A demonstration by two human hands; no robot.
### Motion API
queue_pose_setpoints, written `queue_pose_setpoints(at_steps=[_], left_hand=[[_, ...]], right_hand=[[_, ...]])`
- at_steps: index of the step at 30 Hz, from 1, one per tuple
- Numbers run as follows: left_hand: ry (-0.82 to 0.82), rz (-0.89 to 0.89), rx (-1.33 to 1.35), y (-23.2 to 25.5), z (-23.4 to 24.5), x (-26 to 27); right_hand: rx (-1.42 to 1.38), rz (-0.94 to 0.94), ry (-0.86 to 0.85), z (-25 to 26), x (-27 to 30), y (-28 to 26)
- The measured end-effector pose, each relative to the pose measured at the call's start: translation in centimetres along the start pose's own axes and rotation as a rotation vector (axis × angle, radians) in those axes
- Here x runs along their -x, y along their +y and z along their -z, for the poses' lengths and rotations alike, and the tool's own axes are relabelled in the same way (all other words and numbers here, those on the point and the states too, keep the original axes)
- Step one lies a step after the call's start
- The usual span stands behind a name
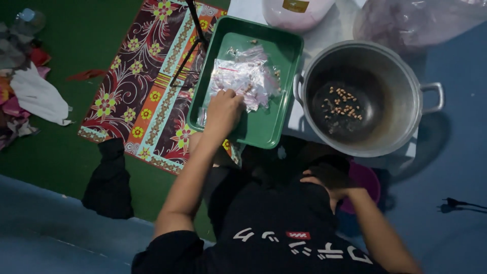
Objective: Portioning small seeds from a large pot into individual plastic zip-lock bags and organizing them on a tray.
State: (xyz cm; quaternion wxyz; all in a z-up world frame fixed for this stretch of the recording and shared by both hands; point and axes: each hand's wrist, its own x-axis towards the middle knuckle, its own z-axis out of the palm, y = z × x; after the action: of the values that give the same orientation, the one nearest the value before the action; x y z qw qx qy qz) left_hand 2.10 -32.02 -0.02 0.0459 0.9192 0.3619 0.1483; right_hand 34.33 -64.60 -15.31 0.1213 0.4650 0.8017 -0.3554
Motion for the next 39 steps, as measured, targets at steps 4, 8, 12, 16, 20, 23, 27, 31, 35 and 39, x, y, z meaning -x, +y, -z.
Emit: queue_pose_setpoints(at_steps=[4,8,12,16,20,23,27,31,35,39], left_hand=[[0.064,0.048,-0.031,0.2,0.3,0.4],[0.073,0.086,-0.031,-0.5,-1.5,0.7],[-0.07,0.23,0.132,0.0,0.1,1.1],[0.11,0.222,0.28,0.1,0.9,2.2],[0.18,0.186,0.476,3.3,5.0,4.0],[0.242,0.155,0.588,5.7,6.6,5.6],[0.218,0.083,0.672,7.5,7.1,7.8],[0.064,0.026,1.024,10.4,9.5,8.8],[-0.04,0.013,1.134,10.9,8.9,9.5],[-0.042,0.04,1.176,11.1,8.5,9.2]], right_hand=[[-0.138,-0.059,-0.005,-4.3,-0.9,2.1],[-0.962,-0.685,-0.094,1.5,-0.3,-4.4],[-0.331,-0.373,-0.168,-8.2,-2.6,2.0],[-0.32,-0.494,-0.077,-1.2,-1.7,-3.9],[-0.582,-0.512,0.198,12.7,1.1,-13.8],[-0.635,-0.237,0.718,14.5,0.6,-15.8],[-0.561,-0.05,1.216,16.8,-0.6,-18.1],[-0.651,0.164,1.192,18.7,-1.6,-19.5],[-0.872,0.204,1.055,17.1,-2.4,-19.5],[-1.04,0.017,1.026,16.3,-2.6,-19.6]])
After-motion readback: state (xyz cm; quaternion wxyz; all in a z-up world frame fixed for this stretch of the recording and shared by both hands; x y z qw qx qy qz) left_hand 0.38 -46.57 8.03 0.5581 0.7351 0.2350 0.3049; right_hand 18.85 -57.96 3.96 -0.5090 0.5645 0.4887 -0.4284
